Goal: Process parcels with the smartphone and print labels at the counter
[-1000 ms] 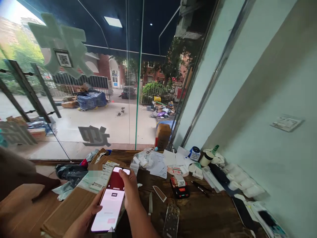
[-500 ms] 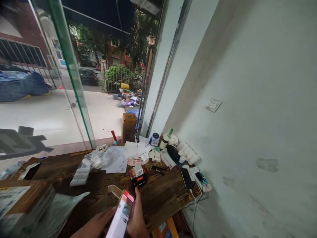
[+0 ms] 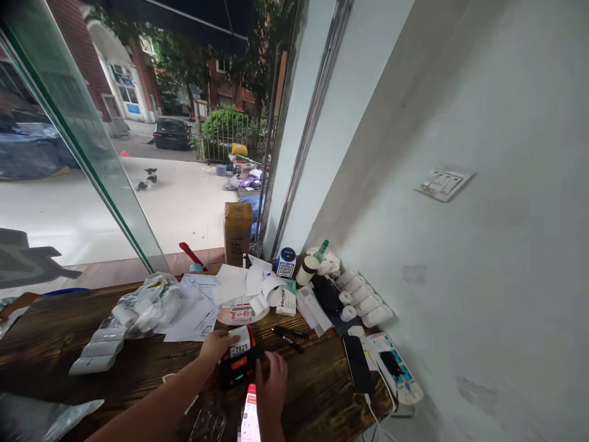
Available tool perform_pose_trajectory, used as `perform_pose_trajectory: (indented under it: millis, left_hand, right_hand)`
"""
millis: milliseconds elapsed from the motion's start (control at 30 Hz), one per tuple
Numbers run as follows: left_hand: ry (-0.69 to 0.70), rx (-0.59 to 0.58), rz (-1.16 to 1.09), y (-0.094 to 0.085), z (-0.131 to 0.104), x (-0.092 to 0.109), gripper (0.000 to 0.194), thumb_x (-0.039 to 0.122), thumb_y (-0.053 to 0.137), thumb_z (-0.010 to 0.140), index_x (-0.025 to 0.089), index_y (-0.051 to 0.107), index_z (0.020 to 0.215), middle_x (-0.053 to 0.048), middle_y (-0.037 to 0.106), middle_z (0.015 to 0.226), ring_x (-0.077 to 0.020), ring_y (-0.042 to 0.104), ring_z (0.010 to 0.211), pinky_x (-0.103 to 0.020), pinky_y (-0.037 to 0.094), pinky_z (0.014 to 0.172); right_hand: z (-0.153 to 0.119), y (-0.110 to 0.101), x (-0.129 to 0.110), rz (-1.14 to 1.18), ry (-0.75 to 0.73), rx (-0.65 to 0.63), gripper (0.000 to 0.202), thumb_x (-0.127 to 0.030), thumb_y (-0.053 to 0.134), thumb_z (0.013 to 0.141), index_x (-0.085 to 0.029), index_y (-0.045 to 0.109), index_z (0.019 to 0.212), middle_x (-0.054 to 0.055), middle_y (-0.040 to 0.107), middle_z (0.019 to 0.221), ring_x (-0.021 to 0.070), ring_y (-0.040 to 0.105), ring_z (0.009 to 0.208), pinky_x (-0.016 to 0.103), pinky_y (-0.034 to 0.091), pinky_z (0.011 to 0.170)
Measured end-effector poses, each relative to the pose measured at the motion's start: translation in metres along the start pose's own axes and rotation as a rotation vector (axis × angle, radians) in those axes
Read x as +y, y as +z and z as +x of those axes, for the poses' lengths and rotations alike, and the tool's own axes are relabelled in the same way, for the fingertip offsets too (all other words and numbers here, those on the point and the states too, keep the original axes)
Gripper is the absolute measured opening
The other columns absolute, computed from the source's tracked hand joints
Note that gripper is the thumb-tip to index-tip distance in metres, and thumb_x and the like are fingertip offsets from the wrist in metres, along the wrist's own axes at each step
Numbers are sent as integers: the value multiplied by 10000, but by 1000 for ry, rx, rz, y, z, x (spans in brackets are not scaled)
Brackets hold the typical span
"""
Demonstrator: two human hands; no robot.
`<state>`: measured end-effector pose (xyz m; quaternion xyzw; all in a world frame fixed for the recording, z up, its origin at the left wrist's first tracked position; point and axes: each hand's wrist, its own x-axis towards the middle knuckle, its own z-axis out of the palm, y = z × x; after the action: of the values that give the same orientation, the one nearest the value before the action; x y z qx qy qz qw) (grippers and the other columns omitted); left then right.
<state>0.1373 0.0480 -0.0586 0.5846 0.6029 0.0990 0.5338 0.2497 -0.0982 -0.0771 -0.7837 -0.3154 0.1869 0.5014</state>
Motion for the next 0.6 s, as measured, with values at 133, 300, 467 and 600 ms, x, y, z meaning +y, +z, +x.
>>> perform_pose_trajectory:
  millis: [133, 300, 467, 600]
  left_hand:
    - [91, -37, -77, 9, -3, -4, 141, 262, 598, 806, 125, 586, 837, 11, 602, 745, -122, 580, 683, -312, 504, 676]
    - [197, -123, -291, 18, -8, -7, 343, 108, 622, 737, 127, 517, 1063, -6, 628, 816, -141, 606, 729, -331, 507, 722]
    - [326, -205, -451, 18, -14, -6, 541, 174, 629, 655, 147, 492, 1178, -68, 661, 1029, -193, 603, 944, -321, 455, 876]
    - [366, -203, -471, 17, -14, -7, 459, 232, 617, 655, 162, 557, 1106, -53, 674, 975, -215, 584, 971, -332, 430, 895]
  right_hand:
    - [28, 9, -20, 30, -272, -287, 229, -343, 552, 779, -246, 673, 948, 95, 661, 1040, 229, 582, 1010, 372, 448, 929]
    - [39, 10, -29, 1, -383, -378, 169, -256, 530, 817, -240, 675, 902, 84, 666, 949, 204, 613, 925, 335, 492, 847]
    - [37, 6, -20, -66, -452, -369, 236, -281, 512, 839, -266, 676, 1009, 85, 671, 933, 203, 619, 881, 332, 501, 800]
    - [37, 7, -12, -149, -505, -310, 252, -296, 484, 851, -256, 708, 959, 82, 649, 767, 199, 586, 735, 332, 482, 676]
